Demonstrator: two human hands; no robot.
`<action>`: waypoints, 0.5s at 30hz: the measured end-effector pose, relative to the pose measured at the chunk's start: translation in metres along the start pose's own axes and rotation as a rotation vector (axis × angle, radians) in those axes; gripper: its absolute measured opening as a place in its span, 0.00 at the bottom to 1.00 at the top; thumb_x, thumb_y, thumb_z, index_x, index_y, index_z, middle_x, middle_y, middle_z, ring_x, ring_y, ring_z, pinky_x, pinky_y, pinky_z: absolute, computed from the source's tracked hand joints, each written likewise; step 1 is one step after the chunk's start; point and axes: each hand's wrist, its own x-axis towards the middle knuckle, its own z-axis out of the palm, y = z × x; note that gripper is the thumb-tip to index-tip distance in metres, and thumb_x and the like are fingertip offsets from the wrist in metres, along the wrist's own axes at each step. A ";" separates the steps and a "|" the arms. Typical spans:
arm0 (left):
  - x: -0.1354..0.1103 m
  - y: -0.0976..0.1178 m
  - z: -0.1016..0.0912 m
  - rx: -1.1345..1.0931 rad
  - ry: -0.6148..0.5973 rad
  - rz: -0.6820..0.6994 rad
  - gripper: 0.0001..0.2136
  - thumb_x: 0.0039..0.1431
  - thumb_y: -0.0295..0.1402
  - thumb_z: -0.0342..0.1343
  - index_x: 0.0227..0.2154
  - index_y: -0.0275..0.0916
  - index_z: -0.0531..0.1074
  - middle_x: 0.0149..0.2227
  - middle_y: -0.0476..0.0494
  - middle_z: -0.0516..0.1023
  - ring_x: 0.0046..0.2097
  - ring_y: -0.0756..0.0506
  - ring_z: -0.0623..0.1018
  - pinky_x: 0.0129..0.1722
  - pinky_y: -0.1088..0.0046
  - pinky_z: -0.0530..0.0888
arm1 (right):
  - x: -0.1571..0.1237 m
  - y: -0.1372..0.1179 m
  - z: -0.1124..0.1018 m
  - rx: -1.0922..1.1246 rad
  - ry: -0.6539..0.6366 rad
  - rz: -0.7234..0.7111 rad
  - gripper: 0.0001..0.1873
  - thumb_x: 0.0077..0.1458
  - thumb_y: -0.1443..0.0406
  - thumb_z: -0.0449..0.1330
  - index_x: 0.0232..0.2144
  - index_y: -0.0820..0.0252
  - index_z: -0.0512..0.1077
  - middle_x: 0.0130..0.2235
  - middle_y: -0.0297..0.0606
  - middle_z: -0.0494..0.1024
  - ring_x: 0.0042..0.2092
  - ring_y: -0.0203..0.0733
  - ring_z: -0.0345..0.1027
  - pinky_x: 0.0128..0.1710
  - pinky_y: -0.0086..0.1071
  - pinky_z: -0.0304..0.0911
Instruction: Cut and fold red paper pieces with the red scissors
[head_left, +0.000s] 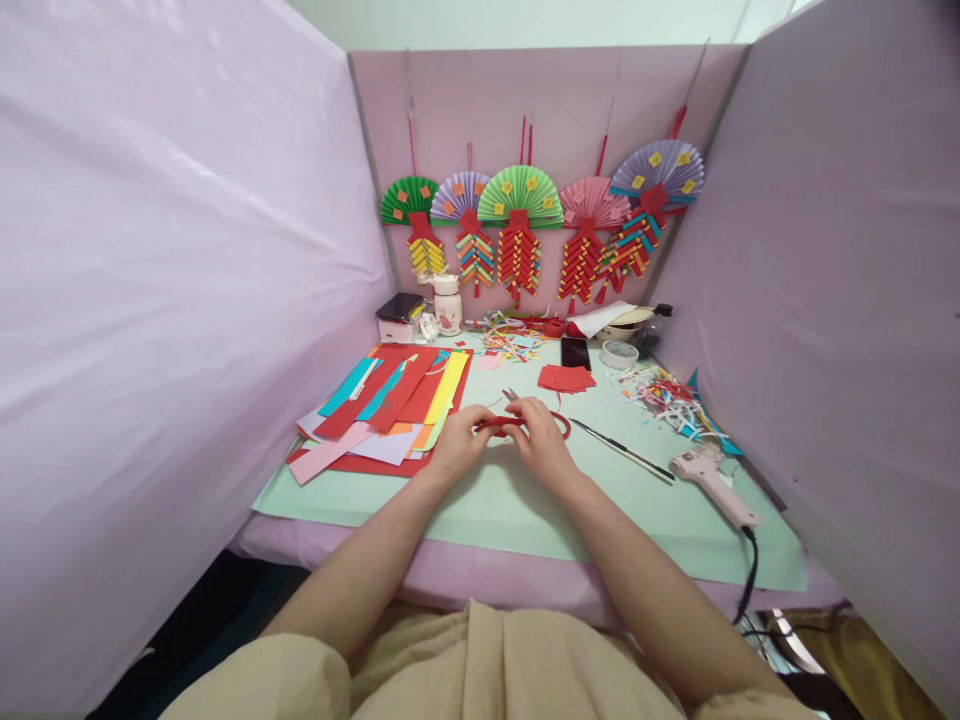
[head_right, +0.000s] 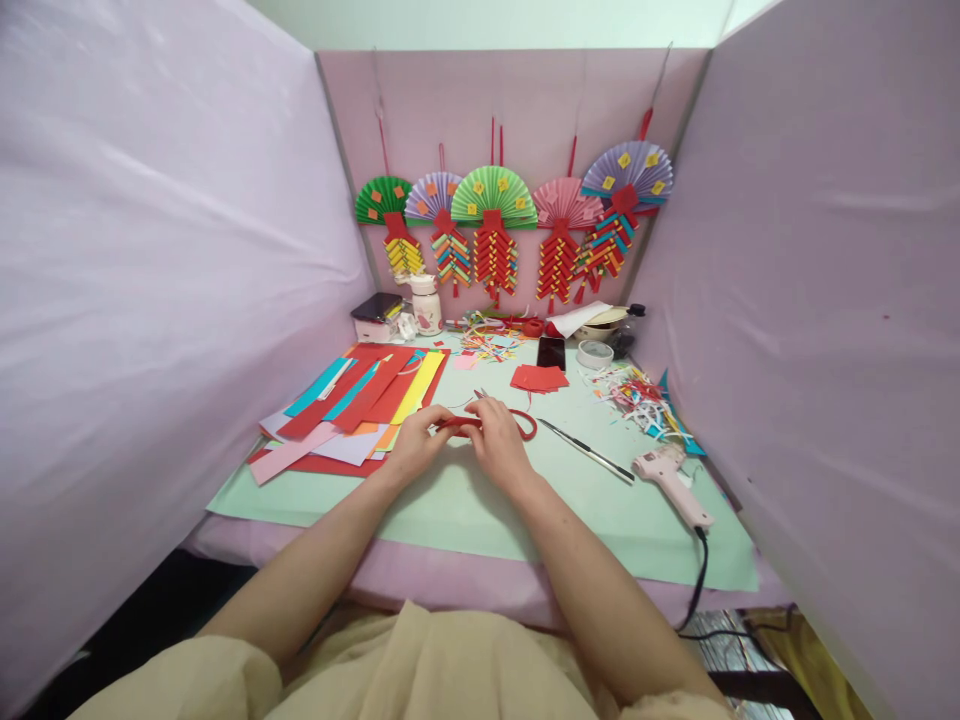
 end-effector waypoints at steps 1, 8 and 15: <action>0.000 -0.001 -0.001 -0.089 0.019 -0.052 0.04 0.53 0.33 0.55 0.28 0.38 0.72 0.29 0.47 0.75 0.34 0.47 0.74 0.36 0.73 0.69 | 0.000 0.002 0.001 0.099 0.014 0.053 0.08 0.56 0.66 0.54 0.40 0.58 0.68 0.41 0.41 0.74 0.42 0.45 0.67 0.42 0.35 0.61; -0.002 -0.003 0.001 -0.299 -0.047 -0.206 0.06 0.47 0.32 0.56 0.28 0.37 0.69 0.28 0.51 0.73 0.32 0.49 0.73 0.34 0.74 0.70 | -0.001 0.010 0.001 0.196 -0.069 0.162 0.06 0.54 0.66 0.53 0.29 0.58 0.70 0.29 0.35 0.74 0.33 0.42 0.68 0.35 0.33 0.60; -0.002 -0.004 -0.002 -0.190 -0.121 -0.174 0.06 0.45 0.30 0.53 0.29 0.38 0.69 0.31 0.50 0.73 0.34 0.49 0.73 0.35 0.75 0.70 | -0.003 0.006 0.005 0.001 -0.131 0.043 0.07 0.56 0.71 0.53 0.28 0.58 0.69 0.30 0.37 0.74 0.34 0.42 0.65 0.36 0.33 0.58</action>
